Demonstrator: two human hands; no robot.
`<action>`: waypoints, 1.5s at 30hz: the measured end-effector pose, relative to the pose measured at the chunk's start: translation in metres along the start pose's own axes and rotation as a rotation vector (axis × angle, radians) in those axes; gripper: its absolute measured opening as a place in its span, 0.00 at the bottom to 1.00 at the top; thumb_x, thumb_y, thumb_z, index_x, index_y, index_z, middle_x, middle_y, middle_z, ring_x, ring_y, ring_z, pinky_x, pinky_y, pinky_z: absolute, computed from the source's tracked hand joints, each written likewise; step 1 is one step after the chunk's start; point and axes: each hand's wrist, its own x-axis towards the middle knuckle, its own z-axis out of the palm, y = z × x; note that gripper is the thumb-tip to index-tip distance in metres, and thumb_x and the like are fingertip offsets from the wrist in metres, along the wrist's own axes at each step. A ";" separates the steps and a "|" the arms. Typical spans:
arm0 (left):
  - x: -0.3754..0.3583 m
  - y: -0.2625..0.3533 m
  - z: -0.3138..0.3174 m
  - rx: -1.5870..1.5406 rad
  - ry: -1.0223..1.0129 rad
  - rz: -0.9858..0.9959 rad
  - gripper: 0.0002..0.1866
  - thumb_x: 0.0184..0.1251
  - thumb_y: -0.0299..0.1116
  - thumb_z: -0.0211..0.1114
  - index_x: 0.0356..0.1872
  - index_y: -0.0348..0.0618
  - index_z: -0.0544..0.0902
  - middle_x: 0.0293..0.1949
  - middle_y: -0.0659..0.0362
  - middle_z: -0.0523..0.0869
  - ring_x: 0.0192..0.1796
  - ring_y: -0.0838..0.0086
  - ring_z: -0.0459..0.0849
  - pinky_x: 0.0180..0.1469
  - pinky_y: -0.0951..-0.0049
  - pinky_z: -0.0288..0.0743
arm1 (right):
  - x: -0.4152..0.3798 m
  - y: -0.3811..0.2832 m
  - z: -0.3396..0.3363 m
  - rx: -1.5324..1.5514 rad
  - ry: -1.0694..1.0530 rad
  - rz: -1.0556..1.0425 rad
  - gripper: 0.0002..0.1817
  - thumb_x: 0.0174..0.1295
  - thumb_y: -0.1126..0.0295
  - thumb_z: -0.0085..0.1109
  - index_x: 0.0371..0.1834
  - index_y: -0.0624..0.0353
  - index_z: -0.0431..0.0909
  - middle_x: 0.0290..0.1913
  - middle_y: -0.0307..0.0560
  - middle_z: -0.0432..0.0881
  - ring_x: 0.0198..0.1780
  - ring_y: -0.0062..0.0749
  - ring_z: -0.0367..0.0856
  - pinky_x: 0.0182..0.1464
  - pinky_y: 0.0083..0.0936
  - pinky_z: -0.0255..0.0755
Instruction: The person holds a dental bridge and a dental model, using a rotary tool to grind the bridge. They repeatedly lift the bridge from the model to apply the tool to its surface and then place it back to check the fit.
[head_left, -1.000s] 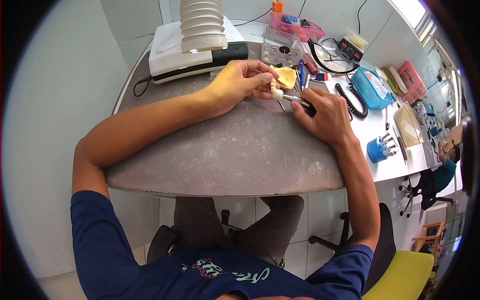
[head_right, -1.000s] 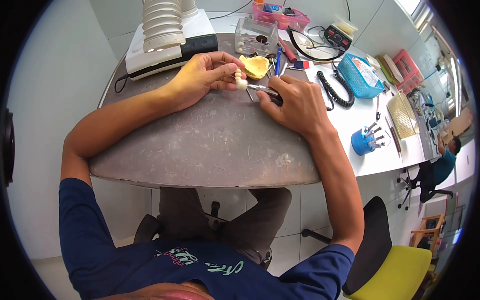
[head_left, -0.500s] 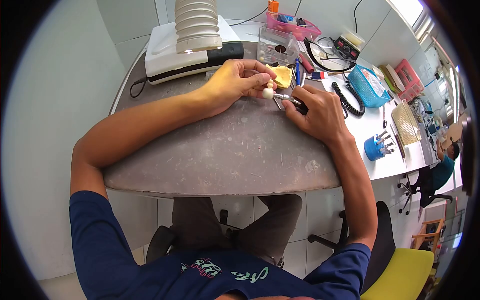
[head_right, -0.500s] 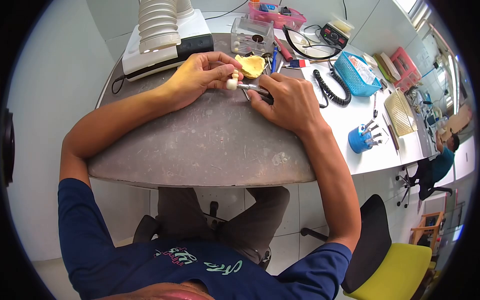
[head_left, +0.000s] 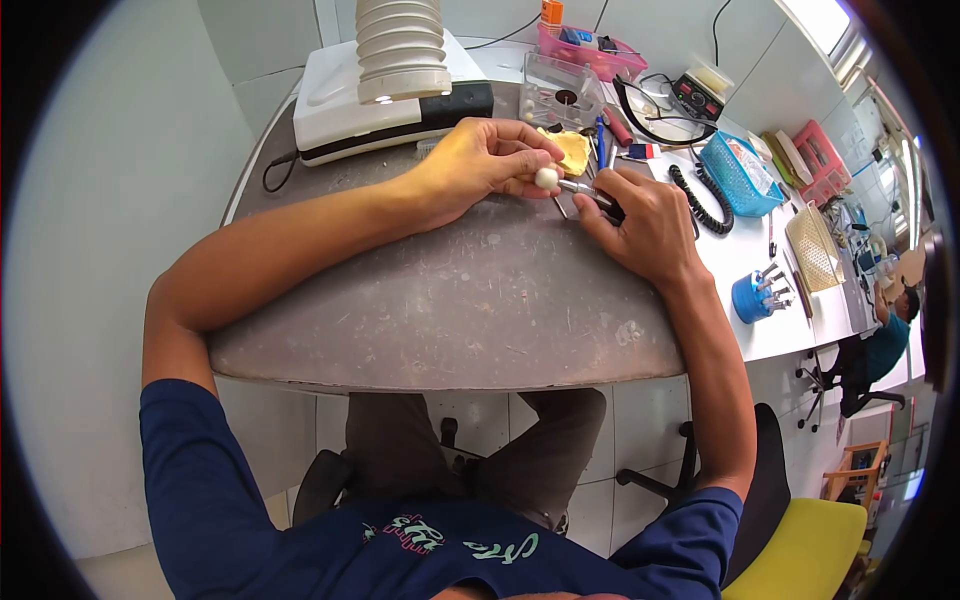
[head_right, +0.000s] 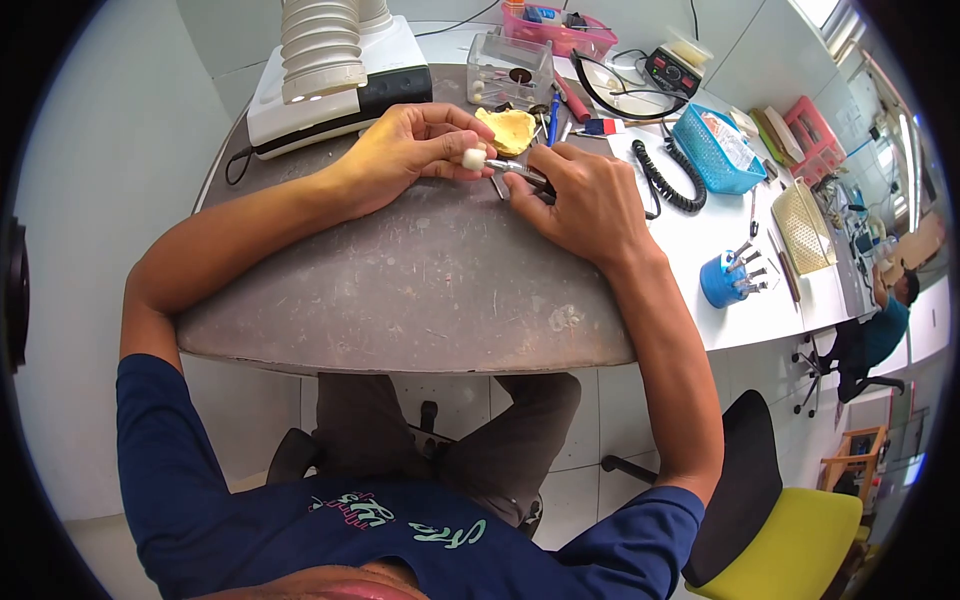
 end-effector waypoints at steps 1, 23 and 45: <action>0.000 0.000 0.001 0.002 -0.002 0.008 0.15 0.77 0.35 0.63 0.55 0.34 0.82 0.49 0.55 0.86 0.52 0.75 0.87 0.57 0.75 0.85 | 0.000 -0.001 0.001 -0.005 0.000 -0.012 0.16 0.63 0.55 0.66 0.33 0.59 0.84 0.23 0.46 0.82 0.22 0.41 0.82 0.25 0.36 0.75; -0.003 0.002 -0.001 0.003 0.000 -0.005 0.14 0.75 0.35 0.66 0.52 0.36 0.84 0.47 0.58 0.86 0.49 0.78 0.87 0.56 0.77 0.83 | -0.001 -0.002 -0.002 0.001 -0.049 0.013 0.17 0.63 0.54 0.65 0.32 0.59 0.84 0.25 0.46 0.82 0.24 0.41 0.82 0.28 0.36 0.76; -0.003 0.002 -0.001 -0.010 0.038 0.003 0.13 0.78 0.34 0.62 0.53 0.35 0.80 0.52 0.55 0.84 0.55 0.75 0.85 0.61 0.74 0.83 | -0.003 0.006 -0.001 0.027 0.045 0.007 0.15 0.61 0.58 0.68 0.32 0.60 0.84 0.24 0.45 0.82 0.21 0.39 0.81 0.24 0.33 0.74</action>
